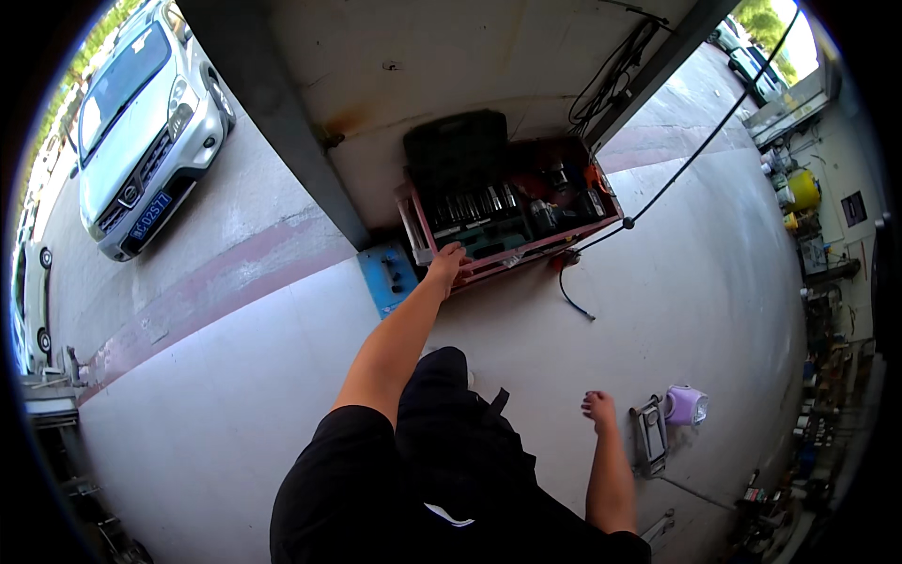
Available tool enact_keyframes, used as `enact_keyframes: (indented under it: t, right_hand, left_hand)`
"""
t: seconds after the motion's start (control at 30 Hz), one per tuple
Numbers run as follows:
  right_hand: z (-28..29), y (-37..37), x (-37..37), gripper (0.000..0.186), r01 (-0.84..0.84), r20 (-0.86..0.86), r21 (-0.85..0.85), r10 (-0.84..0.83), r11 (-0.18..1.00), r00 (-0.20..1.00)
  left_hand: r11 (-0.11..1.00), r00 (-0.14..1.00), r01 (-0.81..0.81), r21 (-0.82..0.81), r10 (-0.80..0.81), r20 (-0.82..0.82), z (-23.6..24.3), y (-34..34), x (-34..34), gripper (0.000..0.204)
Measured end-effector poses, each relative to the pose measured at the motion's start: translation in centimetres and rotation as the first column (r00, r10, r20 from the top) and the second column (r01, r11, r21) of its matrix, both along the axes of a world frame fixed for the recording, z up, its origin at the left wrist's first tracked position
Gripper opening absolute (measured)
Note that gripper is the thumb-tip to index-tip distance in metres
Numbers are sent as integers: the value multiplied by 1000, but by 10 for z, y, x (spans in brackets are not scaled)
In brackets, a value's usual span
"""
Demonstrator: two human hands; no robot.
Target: The person inspects a damaged rear bumper on a silver SUV, then retrieves a power drill from a garage. They use the drill to remove screws from the taillight assembly, detach the light, and disconnect the wiring harness. The person then attempts to reposition the bumper cover.
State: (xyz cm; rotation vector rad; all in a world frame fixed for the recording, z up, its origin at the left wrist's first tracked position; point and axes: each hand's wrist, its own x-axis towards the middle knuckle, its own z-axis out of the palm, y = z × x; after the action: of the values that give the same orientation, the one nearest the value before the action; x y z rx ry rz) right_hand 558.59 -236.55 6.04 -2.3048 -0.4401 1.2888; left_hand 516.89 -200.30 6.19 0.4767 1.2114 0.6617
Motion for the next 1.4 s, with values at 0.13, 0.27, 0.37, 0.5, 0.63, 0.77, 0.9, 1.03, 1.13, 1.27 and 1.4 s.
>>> enact_keyframes:
  t: [0.13, 0.27, 0.37, 0.5, 0.63, 0.77, 0.9, 1.03, 1.13, 1.27, 1.4]
  right_hand:
    - [92, 237, 94, 30, -177, 175, 210, 141, 961, 974]
    - [124, 376, 97, 33, -356, 159, 290, 322, 888, 933]
    - [110, 434, 82, 33, -573, 144, 239, 555, 784, 820]
    - [55, 481, 50, 36, -895, 315, 150, 837, 421, 447]
    - [4, 525, 31, 64, -987, 538, -156, 833, -49, -127]
    - [-33, 556, 22, 81, -916, 354, -283, 857, -284, -375]
    - [-29, 571, 15, 83, -941, 297, -204, 899, -270, -322]
    - [45, 569, -15, 88, -934, 306, -33, 886, -354, -347]
    - [123, 551, -69, 45, -742, 304, 486, 885, -462, -351]
    - [202, 482, -167, 24, -339, 482, 687, 752, -643, -449]
    - [243, 381, -264, 38, -466, 85, 787, 819, -404, -567]
  left_hand:
    - [986, 984, -161, -38, 158, -80, -43, 52, 42, 59]
    - [947, 944, -307, -99, 290, -155, -72, 79, 78, 57]
    - [859, 862, -494, -133, 464, -203, -74, 81, 101, 55]
    - [744, 711, -668, -12, 634, -304, -76, 87, 124, 36]
    - [780, 552, -553, 292, 606, -573, -90, 93, 139, 18]
    - [725, 388, -553, 409, 659, -644, -75, 91, 145, 17]
    - [220, 247, -959, 179, 958, 147, -5, 69, 152, 12]
    - [177, 174, -984, 32, 894, 412, 96, -2, 138, 26]
    - [305, 399, -905, 296, 852, 340, 152, -64, 125, 47]
    - [516, 407, -529, 673, 851, -332, 198, -134, 92, 40]
    - [570, 103, -250, 783, 819, -564, 238, -216, 34, 10]
